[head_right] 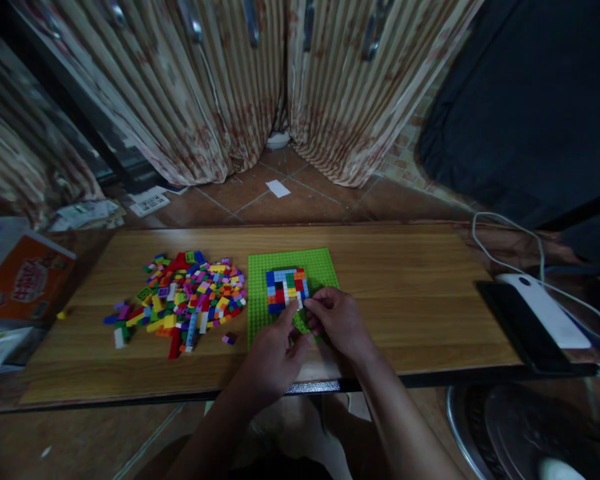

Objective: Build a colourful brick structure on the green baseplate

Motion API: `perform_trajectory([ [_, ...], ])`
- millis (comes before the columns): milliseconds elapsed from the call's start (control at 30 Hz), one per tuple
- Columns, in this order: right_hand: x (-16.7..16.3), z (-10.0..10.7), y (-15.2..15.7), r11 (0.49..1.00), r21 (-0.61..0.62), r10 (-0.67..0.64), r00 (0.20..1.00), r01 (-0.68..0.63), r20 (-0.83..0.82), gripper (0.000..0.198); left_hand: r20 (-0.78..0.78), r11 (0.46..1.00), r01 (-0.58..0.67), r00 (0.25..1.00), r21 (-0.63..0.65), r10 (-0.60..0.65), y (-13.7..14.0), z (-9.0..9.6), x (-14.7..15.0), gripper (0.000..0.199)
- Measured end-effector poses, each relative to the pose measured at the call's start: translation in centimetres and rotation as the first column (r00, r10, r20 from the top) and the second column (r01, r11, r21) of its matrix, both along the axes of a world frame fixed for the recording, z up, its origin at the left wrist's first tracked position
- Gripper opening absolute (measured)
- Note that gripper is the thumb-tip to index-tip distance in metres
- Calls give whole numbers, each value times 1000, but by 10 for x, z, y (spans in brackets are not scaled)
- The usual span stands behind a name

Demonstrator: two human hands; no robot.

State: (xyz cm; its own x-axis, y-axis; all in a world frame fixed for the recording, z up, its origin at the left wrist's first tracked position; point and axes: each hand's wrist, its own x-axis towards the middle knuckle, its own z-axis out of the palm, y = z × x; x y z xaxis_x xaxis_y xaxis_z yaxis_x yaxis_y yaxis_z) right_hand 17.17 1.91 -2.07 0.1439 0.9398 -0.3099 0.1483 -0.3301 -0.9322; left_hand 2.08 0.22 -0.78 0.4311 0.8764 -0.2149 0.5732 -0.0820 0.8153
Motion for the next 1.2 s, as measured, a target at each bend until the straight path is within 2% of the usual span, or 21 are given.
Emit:
perform_trajectory([
  [267,-1,3,1,1000,-13,16,1000,-15,24,37,48,1000,8,999,3,-8,0,2,-2,55],
  [400,6,3,0,999,-45,26,995,-31,-101,41,120,998,-56,991,5,55,-1,2,-1,46],
  [467,12,5,0,999,-40,-40,989,35,-139,44,198,990,-141,970,-4,139,-2,4,-1,37],
  [533,17,9,0,986,12,-165,982,167,-94,45,323,973,-229,919,-34,228,-1,9,-2,26],
  [633,15,21,-1,929,182,-330,944,322,15,42,540,918,-384,754,-97,373,4,20,-11,20],
  [700,5,31,-3,898,285,-364,930,335,53,38,635,852,-501,612,-148,471,11,27,-24,18],
  [833,-25,41,-10,908,366,-270,954,207,130,33,745,703,-626,281,-336,606,28,37,-58,14],
  [933,-47,36,-17,930,364,-135,966,48,219,27,745,596,-605,6,-528,667,39,41,-90,11],
  [1000,-61,31,-21,928,361,-19,955,-94,297,24,715,528,-580,-144,-621,684,46,43,-113,11],
  [1067,-74,26,-25,904,349,106,920,-247,378,20,698,478,-574,-250,-665,671,49,45,-137,10],
  [1200,-99,15,-30,832,314,273,830,-457,485,12,709,471,-568,-323,-675,627,49,47,-173,7],
])
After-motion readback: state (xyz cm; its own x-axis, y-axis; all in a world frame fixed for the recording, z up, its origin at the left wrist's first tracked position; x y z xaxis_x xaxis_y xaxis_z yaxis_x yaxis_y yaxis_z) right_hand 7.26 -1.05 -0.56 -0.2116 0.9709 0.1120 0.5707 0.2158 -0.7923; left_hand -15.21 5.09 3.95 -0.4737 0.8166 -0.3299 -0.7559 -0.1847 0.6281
